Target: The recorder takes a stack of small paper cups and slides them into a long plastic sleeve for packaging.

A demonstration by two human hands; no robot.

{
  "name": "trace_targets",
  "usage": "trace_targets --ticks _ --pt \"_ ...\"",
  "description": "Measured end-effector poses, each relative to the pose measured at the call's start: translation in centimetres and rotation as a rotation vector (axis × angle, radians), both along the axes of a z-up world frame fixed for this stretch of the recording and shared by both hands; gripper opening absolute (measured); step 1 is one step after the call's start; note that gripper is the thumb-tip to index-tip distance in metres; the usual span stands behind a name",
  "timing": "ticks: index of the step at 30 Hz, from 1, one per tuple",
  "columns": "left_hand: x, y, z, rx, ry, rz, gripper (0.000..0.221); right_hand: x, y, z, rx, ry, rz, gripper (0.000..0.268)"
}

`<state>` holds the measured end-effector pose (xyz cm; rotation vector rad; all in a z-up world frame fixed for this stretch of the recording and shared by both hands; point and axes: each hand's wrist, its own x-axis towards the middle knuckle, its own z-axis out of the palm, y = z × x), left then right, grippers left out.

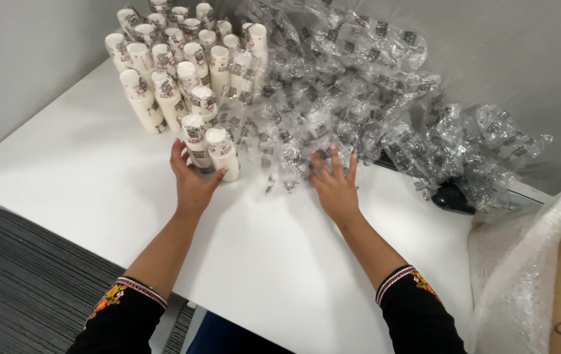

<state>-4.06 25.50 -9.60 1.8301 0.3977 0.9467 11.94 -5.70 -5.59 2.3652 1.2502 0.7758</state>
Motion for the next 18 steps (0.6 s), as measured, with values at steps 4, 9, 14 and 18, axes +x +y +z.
trace_targets --ticks 4,9,14,18 --pt "-1.7 -0.4 2.0 0.083 -0.021 0.028 0.122 -2.8 -1.8 -0.3 0.086 0.167 0.101 0.031" --pt "-3.7 -0.6 3.0 0.596 -0.301 0.195 0.097 -6.2 -5.3 1.5 0.228 -0.087 0.529 0.033" --pt "-3.5 -6.4 2.3 1.043 -0.364 -0.134 0.075 -7.5 -7.6 1.5 0.2 0.105 0.396 0.021" --pt "0.7 -11.2 1.2 1.413 -0.03 -0.681 0.057 -9.8 -10.2 4.8 0.392 0.175 0.256 0.022"
